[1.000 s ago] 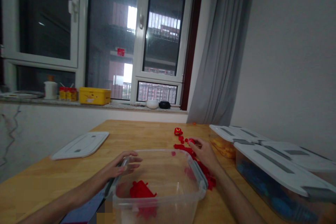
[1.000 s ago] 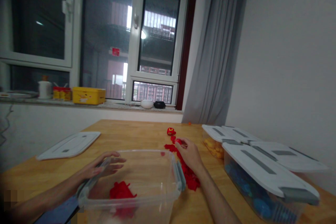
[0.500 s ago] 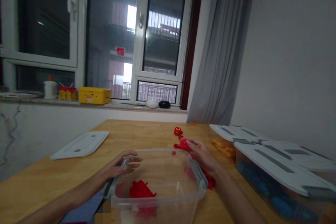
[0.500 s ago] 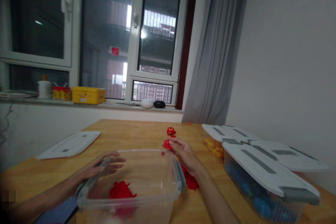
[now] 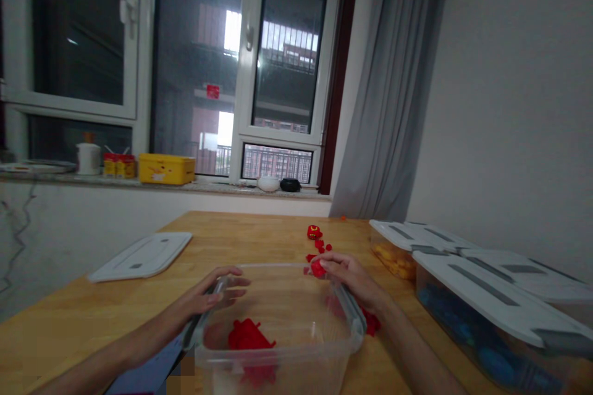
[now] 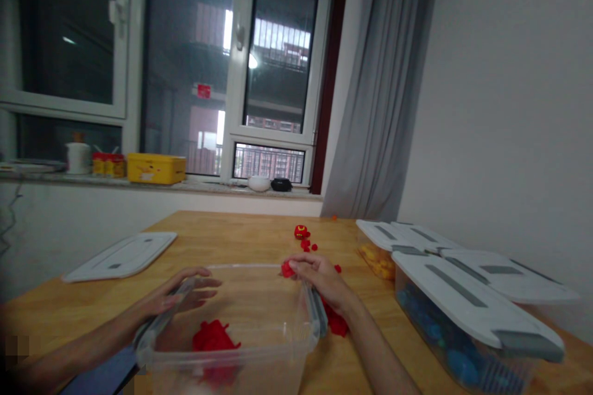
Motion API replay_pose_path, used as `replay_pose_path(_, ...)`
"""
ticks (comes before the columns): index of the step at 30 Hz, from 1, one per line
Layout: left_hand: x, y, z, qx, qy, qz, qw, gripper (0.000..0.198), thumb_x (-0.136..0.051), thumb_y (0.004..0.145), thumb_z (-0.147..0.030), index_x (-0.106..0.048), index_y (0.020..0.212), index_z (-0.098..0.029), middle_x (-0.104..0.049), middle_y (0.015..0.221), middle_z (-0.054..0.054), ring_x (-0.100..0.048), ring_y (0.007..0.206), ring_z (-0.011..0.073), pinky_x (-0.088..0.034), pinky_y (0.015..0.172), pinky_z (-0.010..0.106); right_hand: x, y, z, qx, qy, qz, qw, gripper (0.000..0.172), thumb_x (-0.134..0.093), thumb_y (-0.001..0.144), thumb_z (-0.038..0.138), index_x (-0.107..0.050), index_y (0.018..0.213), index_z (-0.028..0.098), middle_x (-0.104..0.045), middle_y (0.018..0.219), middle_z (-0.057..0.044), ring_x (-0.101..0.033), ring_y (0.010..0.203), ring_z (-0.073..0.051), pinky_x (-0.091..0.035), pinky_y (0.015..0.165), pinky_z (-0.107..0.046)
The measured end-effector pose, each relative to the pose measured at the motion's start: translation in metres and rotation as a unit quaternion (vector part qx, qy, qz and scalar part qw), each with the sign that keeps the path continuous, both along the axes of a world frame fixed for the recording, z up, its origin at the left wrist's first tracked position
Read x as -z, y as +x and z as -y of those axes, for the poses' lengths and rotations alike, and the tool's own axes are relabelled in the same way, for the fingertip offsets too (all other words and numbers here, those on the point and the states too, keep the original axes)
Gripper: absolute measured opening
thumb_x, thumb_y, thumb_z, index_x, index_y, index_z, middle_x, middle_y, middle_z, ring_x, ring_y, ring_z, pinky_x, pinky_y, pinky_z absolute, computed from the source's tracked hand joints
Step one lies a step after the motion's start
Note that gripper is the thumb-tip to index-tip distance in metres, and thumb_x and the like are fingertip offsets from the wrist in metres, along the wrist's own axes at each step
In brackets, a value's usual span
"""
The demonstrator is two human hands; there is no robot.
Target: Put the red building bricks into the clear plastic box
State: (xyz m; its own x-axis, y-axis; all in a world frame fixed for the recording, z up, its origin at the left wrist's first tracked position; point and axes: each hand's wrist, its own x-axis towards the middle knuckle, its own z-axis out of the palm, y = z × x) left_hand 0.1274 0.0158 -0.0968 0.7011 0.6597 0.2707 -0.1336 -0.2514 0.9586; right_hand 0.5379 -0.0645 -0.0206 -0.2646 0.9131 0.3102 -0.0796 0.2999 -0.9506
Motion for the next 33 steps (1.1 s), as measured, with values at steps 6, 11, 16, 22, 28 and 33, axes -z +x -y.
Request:
replay_pose_path(6, 0.013, -0.004, -0.008, -0.016, -0.007, 0.022, 1.0, 0.073, -0.081, 0.08, -0.073, -0.063, 0.139, -0.034, -0.067, 0.151, 0.02, -0.062, 0.14, 0.0441, -0.038, 0.118, 0.065, -0.002, 0.0, 0.003, -0.003, -0.006, 0.007, 1.0, 0.058, -0.092, 0.077, 0.064, -0.082, 0.112, 0.019, -0.084, 0.117, -0.016, -0.078, 0.119, -0.034, -0.051, 0.114, -0.051)
replay_pose_path(11, 0.03, -0.007, -0.022, -0.028, -0.017, 0.043, 0.999, 0.074, -0.083, 0.077, -0.073, -0.063, 0.138, -0.036, -0.07, 0.149, 0.017, -0.065, 0.136, 0.044, -0.041, 0.116, 0.063, -0.001, 0.002, 0.003, -0.008, -0.003, 0.008, 1.0, 0.058, -0.092, 0.078, 0.063, -0.081, 0.114, 0.019, -0.084, 0.118, -0.017, -0.077, 0.121, -0.034, -0.05, 0.115, -0.051)
replay_pose_path(16, 0.03, -0.008, -0.018, -0.03, -0.015, 0.05, 0.998, 0.071, -0.083, 0.079, -0.072, -0.065, 0.137, -0.035, -0.071, 0.148, 0.019, -0.066, 0.135, 0.0442, -0.04, 0.116, 0.066, -0.001, 0.002, 0.003, -0.017, 0.0, 0.01, 1.0, 0.06, -0.093, 0.076, 0.064, -0.082, 0.113, 0.018, -0.084, 0.117, -0.017, -0.078, 0.118, -0.034, -0.051, 0.113, -0.051)
replay_pose_path(22, 0.016, -0.005, -0.009, -0.025, -0.014, 0.025, 0.999, 0.072, -0.084, 0.078, -0.073, -0.066, 0.137, -0.035, -0.07, 0.149, 0.019, -0.065, 0.137, 0.0451, -0.04, 0.116, 0.066, -0.002, 0.002, 0.005, -0.02, -0.001, 0.001, 1.0, 0.056, -0.094, 0.076, 0.061, -0.082, 0.111, 0.019, -0.084, 0.116, -0.016, -0.077, 0.118, -0.033, -0.049, 0.115, -0.052)
replay_pose_path(28, -0.006, -0.002, 0.001, 0.02, 0.007, 0.007, 1.0, 0.068, -0.081, 0.082, -0.072, -0.065, 0.137, -0.036, -0.069, 0.15, 0.018, -0.061, 0.14, 0.0454, -0.035, 0.118, 0.069, -0.005, 0.003, 0.006, -0.019, 0.024, 0.028, 0.999, 0.055, -0.09, 0.081, 0.063, -0.082, 0.113, 0.019, -0.084, 0.116, -0.017, -0.077, 0.113, -0.031, -0.053, 0.105, -0.049)
replay_pose_path(33, -0.002, 0.001, 0.003, 0.0, -0.001, -0.002, 1.0, 0.072, -0.079, 0.082, -0.072, -0.063, 0.139, -0.033, -0.067, 0.151, 0.019, -0.059, 0.143, 0.0468, -0.035, 0.12, 0.068, -0.003, 0.004, 0.003, -0.021, 0.028, 0.032, 0.999, 0.054, -0.089, 0.082, 0.063, -0.082, 0.113, 0.019, -0.084, 0.116, -0.017, -0.076, 0.113, -0.031, -0.053, 0.104, -0.048)
